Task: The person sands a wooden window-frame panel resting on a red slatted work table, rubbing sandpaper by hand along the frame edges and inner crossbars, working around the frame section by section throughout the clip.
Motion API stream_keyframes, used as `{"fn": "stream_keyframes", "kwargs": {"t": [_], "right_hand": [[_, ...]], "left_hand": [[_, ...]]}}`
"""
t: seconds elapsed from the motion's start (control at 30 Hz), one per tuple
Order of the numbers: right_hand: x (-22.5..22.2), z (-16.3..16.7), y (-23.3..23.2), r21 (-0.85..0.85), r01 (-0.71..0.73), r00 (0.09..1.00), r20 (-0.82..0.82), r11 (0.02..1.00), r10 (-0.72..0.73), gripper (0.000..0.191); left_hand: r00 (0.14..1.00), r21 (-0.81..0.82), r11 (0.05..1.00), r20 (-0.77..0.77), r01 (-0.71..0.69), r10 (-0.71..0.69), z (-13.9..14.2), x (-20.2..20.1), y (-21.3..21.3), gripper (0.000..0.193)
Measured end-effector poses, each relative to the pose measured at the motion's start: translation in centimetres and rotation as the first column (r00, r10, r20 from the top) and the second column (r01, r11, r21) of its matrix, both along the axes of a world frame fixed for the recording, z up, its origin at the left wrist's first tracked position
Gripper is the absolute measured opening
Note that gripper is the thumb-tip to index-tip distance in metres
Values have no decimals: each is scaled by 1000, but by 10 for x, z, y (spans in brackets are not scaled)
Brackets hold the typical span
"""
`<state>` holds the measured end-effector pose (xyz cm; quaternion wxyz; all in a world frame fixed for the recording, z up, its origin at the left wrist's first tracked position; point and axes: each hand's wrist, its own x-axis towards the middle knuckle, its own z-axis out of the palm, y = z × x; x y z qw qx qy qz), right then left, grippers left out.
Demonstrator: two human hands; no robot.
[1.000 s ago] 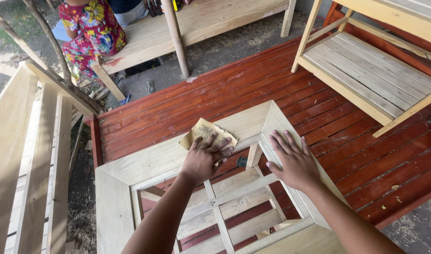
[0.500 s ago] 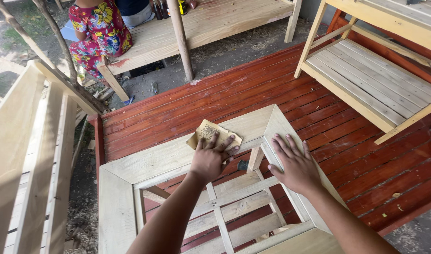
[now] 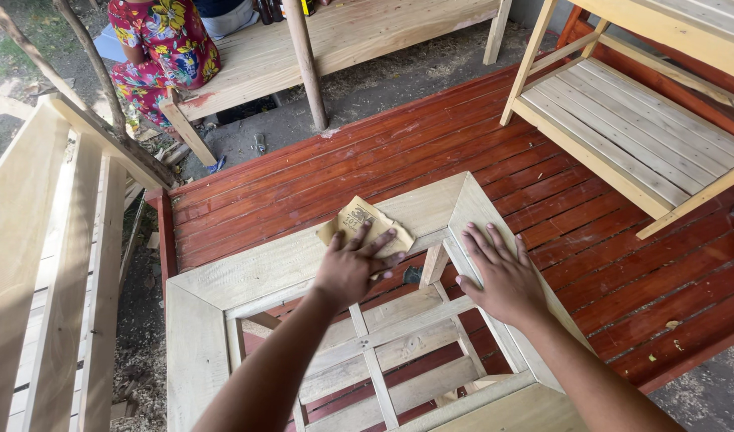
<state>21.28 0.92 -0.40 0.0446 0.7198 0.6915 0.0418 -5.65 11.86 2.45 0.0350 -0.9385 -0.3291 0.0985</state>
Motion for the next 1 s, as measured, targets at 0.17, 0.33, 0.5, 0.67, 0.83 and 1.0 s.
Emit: {"fn": "stream_keyframes", "kwargs": {"t": [0.17, 0.33, 0.5, 0.67, 0.83, 1.0], "right_hand": [[0, -2, 1, -70, 48, 999, 28, 996, -47, 84], [3, -3, 3, -8, -2, 1000, 15, 1000, 3, 84], [4, -6, 3, -92, 53, 996, 78, 994, -46, 84], [4, -5, 4, -38, 17, 999, 28, 999, -16, 85], [4, -7, 5, -10, 2, 1000, 4, 1000, -2, 85], [5, -8, 6, -34, 29, 999, 31, 999, -28, 85]], "left_hand": [[999, -33, 999, -36, -29, 27, 0, -15, 3, 51], [995, -6, 997, 59, -74, 75, 1, -20, -5, 45], [984, -46, 983, -6, -178, 178, 4, -15, -10, 46], [976, -55, 978, 75, -200, 204, 5, -15, -14, 46], [970, -69, 968, -35, -241, 239, 8, -34, -14, 46], [982, -18, 982, -21, -189, 188, 12, -22, -8, 45]]}}
